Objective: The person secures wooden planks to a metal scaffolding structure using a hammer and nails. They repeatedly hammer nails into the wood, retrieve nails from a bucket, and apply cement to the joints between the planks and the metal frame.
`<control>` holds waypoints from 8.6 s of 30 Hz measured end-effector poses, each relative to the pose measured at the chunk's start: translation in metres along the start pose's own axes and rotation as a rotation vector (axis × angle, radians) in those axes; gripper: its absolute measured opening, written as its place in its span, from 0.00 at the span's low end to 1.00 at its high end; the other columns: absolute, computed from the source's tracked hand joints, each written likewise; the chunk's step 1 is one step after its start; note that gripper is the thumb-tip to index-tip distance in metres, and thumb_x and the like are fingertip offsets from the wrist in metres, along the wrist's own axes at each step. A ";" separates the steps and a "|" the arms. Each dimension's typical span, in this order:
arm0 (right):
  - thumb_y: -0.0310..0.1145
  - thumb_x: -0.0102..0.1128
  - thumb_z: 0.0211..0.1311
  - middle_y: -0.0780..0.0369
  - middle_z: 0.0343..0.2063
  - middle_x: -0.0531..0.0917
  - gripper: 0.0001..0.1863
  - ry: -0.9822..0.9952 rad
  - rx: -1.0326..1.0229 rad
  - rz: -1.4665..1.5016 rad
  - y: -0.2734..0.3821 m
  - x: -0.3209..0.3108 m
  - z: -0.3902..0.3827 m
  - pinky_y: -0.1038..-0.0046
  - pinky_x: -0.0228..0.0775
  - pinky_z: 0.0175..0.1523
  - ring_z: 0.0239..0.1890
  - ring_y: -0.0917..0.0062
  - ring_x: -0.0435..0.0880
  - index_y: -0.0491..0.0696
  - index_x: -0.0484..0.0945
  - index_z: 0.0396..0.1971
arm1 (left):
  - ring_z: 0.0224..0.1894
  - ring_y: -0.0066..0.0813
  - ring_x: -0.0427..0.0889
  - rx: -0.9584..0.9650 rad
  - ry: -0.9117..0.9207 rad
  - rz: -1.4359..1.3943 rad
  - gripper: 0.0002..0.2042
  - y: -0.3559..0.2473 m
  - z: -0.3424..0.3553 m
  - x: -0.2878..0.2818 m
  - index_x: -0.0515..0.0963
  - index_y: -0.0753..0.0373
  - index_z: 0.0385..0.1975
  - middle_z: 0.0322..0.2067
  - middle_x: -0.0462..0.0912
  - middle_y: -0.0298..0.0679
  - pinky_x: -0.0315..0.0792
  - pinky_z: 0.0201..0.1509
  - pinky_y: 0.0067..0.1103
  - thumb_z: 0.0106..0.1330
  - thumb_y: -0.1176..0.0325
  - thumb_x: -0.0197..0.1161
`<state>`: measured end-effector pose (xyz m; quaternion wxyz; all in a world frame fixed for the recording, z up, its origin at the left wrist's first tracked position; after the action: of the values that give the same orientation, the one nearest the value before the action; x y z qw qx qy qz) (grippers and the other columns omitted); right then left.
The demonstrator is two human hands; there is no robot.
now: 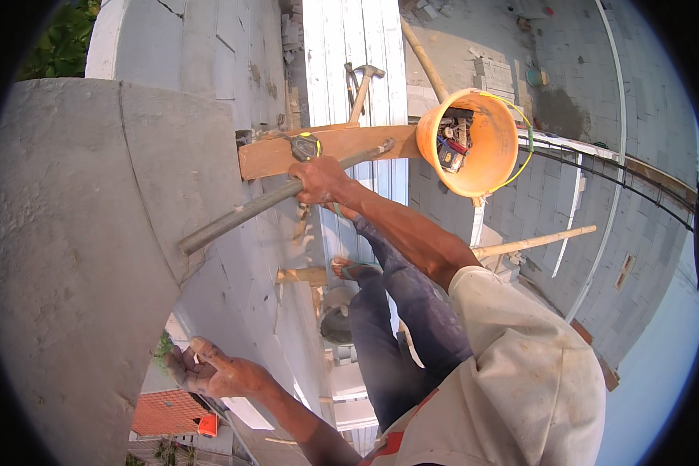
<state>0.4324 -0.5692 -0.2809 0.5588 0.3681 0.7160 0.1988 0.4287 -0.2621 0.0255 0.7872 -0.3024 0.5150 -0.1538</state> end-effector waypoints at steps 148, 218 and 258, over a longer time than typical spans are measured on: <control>0.33 0.58 0.75 0.74 0.19 0.66 0.08 -0.717 0.019 0.935 -0.332 -0.287 0.140 0.80 0.59 0.26 0.18 0.88 0.62 0.47 0.76 0.34 | 0.46 0.48 0.86 0.880 1.064 0.388 0.07 0.240 -0.386 0.586 0.86 0.66 0.34 0.44 0.84 0.48 0.84 0.43 0.37 0.60 0.75 0.61; 0.45 0.67 0.64 0.38 0.58 0.76 0.37 -0.325 0.144 -0.469 -0.334 -0.006 -0.156 0.47 0.63 0.69 0.66 0.37 0.68 0.46 0.67 0.69 | 0.62 0.52 0.76 0.522 1.212 -0.153 0.26 0.234 -0.357 0.470 0.76 0.71 0.58 0.58 0.77 0.55 0.70 0.67 0.37 0.62 0.67 0.71; 0.42 0.65 0.64 0.47 0.49 0.85 0.28 -0.329 0.292 -0.257 -0.386 -0.121 -0.078 0.57 0.75 0.60 0.54 0.51 0.84 0.40 0.77 0.60 | 0.62 0.46 0.69 0.628 0.458 -0.291 0.31 0.109 -0.211 0.397 0.70 0.64 0.64 0.61 0.69 0.50 0.66 0.66 0.38 0.63 0.65 0.74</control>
<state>0.2540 -0.9004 -0.4473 0.6294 0.3784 0.6774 -0.0419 0.3983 -0.4647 -0.3893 0.6764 -0.0750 0.5568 -0.4763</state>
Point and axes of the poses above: each hand's wrist, its own z-axis towards the middle knuckle, its own x-axis out of the palm, y = z × x, the point moved 10 cm from there along z, towards the middle knuckle
